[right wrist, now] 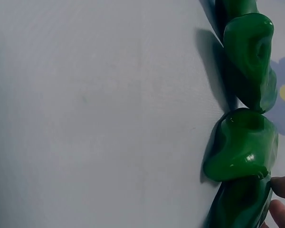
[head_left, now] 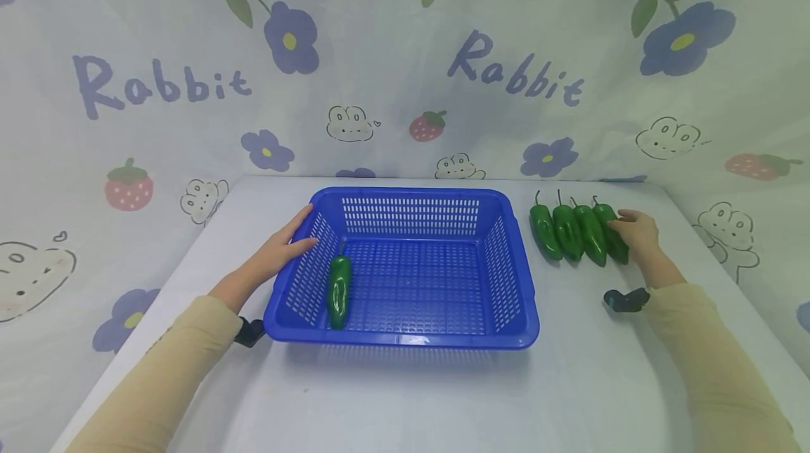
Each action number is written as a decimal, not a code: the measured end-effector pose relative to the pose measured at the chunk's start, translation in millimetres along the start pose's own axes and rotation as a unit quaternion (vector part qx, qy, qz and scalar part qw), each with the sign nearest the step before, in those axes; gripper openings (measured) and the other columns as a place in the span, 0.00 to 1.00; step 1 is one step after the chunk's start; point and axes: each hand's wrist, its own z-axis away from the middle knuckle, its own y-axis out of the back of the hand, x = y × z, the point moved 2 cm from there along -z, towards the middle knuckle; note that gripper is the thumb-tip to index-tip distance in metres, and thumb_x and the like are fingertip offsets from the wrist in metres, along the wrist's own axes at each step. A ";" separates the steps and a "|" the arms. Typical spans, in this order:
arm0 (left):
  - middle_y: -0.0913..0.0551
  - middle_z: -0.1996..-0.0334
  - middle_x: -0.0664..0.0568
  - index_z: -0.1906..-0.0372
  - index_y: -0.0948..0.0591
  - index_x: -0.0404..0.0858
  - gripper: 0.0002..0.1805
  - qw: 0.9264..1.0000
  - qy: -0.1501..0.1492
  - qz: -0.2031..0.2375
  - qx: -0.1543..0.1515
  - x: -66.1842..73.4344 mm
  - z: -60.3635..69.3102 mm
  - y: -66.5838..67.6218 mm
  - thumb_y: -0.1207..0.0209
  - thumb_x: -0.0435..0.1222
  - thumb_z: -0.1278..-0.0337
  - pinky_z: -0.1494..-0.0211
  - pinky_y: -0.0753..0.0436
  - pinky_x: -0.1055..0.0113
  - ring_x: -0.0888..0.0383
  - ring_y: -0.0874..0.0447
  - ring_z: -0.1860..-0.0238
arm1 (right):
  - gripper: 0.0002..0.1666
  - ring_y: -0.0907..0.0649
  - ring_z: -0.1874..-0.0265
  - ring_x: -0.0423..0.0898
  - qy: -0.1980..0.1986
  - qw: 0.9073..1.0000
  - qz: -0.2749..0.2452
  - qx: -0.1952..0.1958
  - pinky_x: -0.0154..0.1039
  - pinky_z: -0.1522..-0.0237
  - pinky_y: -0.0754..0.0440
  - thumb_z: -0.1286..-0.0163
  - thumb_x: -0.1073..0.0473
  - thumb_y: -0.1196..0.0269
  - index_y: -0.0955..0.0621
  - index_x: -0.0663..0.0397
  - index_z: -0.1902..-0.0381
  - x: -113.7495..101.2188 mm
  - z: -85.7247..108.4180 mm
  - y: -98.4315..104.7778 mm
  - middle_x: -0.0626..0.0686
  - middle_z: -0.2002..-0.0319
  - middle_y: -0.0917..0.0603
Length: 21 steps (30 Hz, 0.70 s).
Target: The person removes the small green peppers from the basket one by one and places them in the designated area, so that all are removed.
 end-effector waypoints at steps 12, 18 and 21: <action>0.59 0.30 0.33 0.28 0.62 0.42 0.40 1.000 0.005 -0.006 -0.001 -1.6 -0.8 -0.2 0.54 0.42 0.37 0.38 0.44 0.35 0.29 0.52 0.34 | 0.37 0.38 0.38 0.69 0.026 0.999 -0.034 -0.009 0.56 0.38 0.36 0.33 0.57 0.53 0.51 0.65 0.31 -1.3 1.1 11.4 0.71 0.33 0.48; 0.58 0.30 0.32 0.28 0.62 0.42 0.40 1.000 0.007 -0.008 0.000 0.3 0.2 -0.1 0.53 0.41 0.37 0.39 0.43 0.35 0.28 0.51 0.35 | 0.37 0.36 0.38 0.66 0.070 0.997 -0.044 -0.009 0.31 0.55 0.22 0.32 0.56 0.52 0.50 0.67 0.31 -12.8 7.8 19.7 0.72 0.33 0.46; 0.58 0.30 0.32 0.28 0.62 0.42 0.40 1.000 0.008 -0.009 0.001 0.5 0.2 0.1 0.53 0.41 0.37 0.39 0.43 0.35 0.28 0.51 0.35 | 0.37 0.31 0.43 0.63 0.086 0.995 -0.043 -0.009 0.23 0.63 0.24 0.31 0.55 0.52 0.50 0.67 0.31 -19.2 12.2 22.7 0.72 0.34 0.46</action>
